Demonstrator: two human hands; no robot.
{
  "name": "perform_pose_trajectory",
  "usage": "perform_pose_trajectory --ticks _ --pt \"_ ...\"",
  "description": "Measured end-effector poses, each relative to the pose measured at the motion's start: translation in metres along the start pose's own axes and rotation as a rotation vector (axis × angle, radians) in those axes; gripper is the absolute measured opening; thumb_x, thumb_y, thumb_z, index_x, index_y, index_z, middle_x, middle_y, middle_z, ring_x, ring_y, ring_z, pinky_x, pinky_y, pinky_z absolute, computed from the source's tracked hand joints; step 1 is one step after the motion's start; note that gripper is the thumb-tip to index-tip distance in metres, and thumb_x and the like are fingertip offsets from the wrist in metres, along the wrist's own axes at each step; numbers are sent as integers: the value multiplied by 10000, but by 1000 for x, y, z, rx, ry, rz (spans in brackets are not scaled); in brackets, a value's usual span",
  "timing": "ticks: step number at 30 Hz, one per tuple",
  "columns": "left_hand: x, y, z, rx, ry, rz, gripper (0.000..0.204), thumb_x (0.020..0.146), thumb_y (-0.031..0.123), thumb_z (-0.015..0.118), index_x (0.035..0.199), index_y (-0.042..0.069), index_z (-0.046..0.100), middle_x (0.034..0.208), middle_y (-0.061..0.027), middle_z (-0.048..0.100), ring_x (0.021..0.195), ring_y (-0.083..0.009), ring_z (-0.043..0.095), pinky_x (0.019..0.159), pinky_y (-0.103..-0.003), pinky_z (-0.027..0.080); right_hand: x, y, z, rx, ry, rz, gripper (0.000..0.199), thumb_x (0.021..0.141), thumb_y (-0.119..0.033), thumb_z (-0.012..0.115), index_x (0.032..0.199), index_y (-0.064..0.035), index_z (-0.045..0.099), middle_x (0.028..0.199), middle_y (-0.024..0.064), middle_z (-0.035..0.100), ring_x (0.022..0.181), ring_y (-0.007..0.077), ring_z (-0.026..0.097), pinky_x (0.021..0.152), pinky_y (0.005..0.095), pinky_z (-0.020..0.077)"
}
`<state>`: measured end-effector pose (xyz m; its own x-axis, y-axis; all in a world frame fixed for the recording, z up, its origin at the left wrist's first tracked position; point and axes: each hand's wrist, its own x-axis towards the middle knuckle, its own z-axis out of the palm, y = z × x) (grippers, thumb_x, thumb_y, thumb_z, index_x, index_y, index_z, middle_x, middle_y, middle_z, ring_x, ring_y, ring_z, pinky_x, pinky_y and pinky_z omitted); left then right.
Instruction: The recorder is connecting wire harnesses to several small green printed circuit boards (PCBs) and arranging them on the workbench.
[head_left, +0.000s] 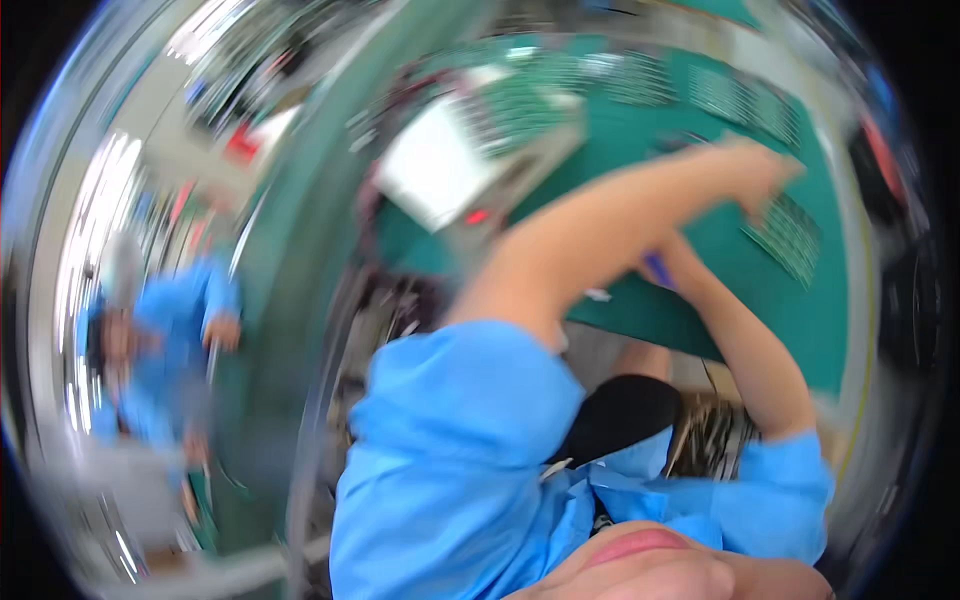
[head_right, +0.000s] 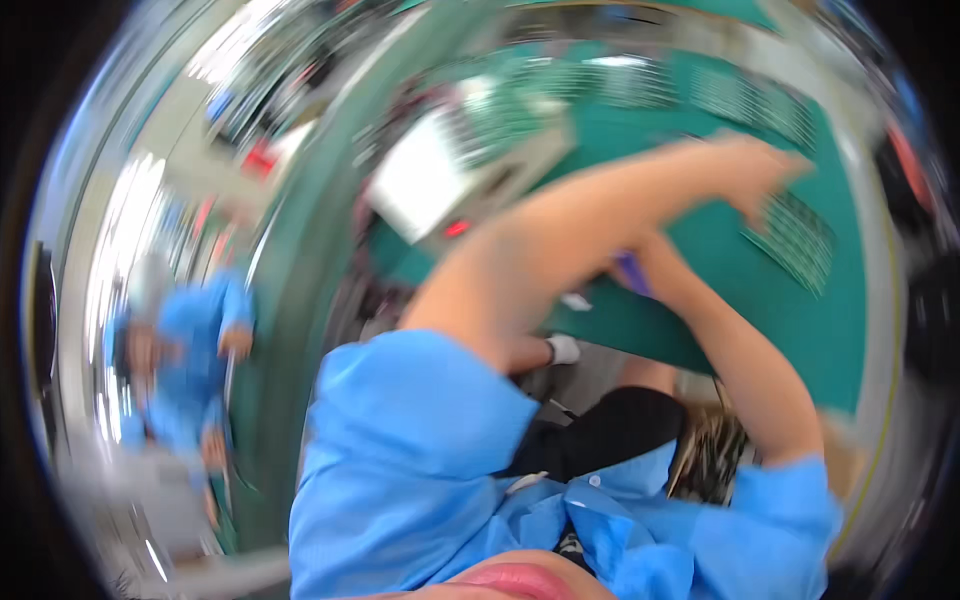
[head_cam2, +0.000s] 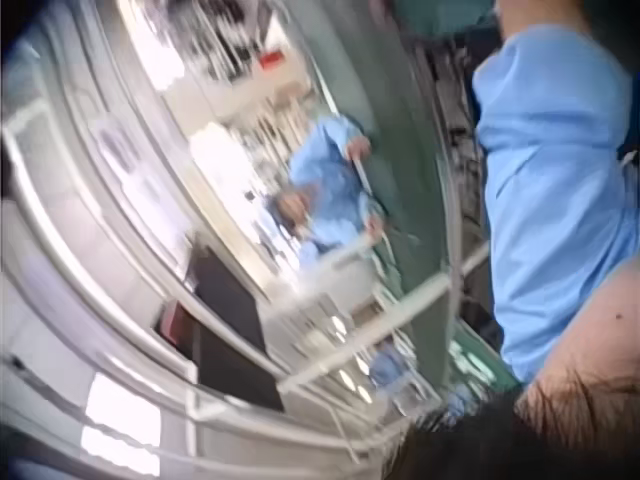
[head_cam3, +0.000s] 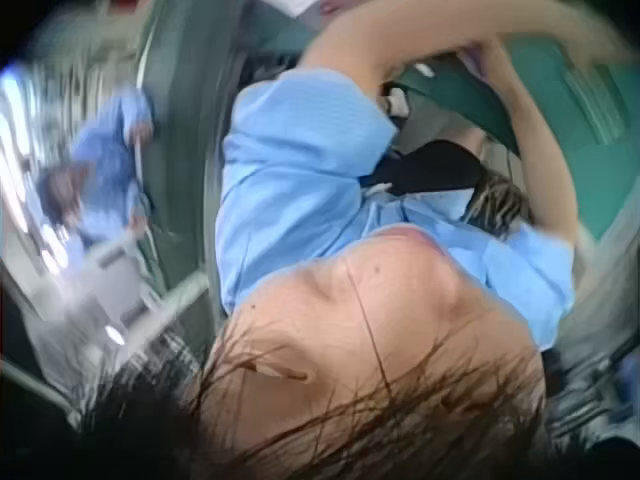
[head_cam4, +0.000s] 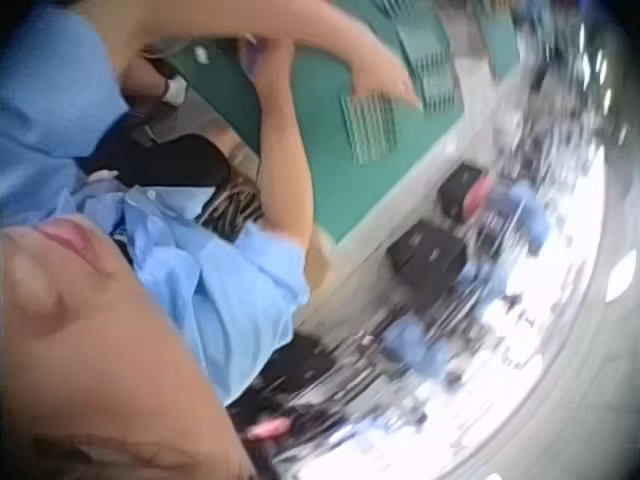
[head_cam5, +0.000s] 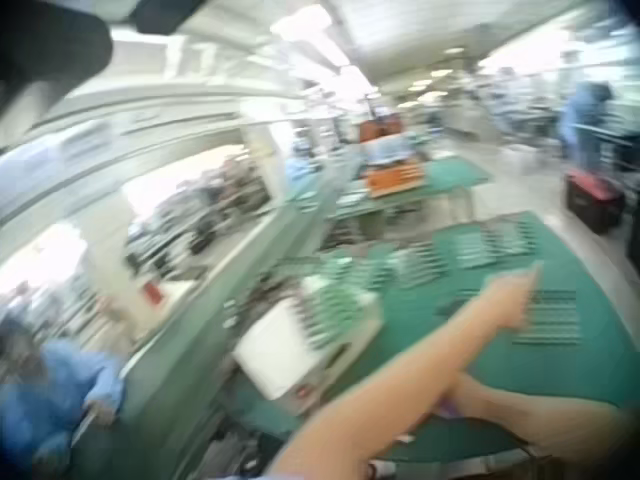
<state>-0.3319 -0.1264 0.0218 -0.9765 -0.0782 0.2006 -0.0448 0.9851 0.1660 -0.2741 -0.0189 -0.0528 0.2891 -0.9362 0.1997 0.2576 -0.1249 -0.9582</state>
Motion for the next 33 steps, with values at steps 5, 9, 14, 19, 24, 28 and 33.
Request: perform_pose_trajectory --ticks 5,9,14,19,24,28,33 --pt "-87 33 -61 -108 120 -309 511 719 516 744 937 53 742 909 -171 708 895 -342 686 743 -448 549 -2 -5 -39 -910 188 -211 193 929 -106 617 1073 19 646 977 131 675 960 194 632 860 333 484" --pt "-212 11 -61 -181 94 -518 391 754 389 725 775 -1 718 704 -183 676 717 -358 675 650 -443 533 15 -12 -11 -728 158 -188 170 982 -145 565 993 20 605 836 95 604 812 140 560 737 292 448" --pt "-230 1 -10 -475 430 -425 343 700 345 752 669 8 699 621 -147 653 615 -259 657 566 -388 494 3 -22 -15 -892 88 -268 176 985 -158 552 897 -5 560 720 50 494 701 113 451 627 285 385" --pt "-242 8 -3 -576 556 -421 340 662 305 810 697 -14 698 650 -162 660 599 -272 655 567 -382 499 2 -34 3 -832 65 -204 193 993 -159 543 906 2 602 736 36 541 709 99 475 635 269 390" --pt "-261 36 -33 -567 573 -634 346 660 316 815 746 -7 725 632 -133 661 578 -262 646 559 -361 497 15 -30 -6 -793 216 -343 243 1012 -202 528 936 4 632 769 31 584 718 112 512 664 276 412" --pt "-268 46 -39 -538 513 -565 394 630 381 841 750 17 747 664 -131 679 599 -257 658 583 -353 511 12 -27 -17 -756 332 -351 242 1025 -220 506 989 -6 613 726 11 533 684 94 503 646 245 408" --pt "-240 46 -37 -640 650 -617 430 665 433 814 733 13 746 681 -147 689 591 -269 653 567 -357 506 16 -18 -11 -859 147 -359 153 988 -150 529 983 -9 588 660 -1 463 579 90 460 526 242 355"
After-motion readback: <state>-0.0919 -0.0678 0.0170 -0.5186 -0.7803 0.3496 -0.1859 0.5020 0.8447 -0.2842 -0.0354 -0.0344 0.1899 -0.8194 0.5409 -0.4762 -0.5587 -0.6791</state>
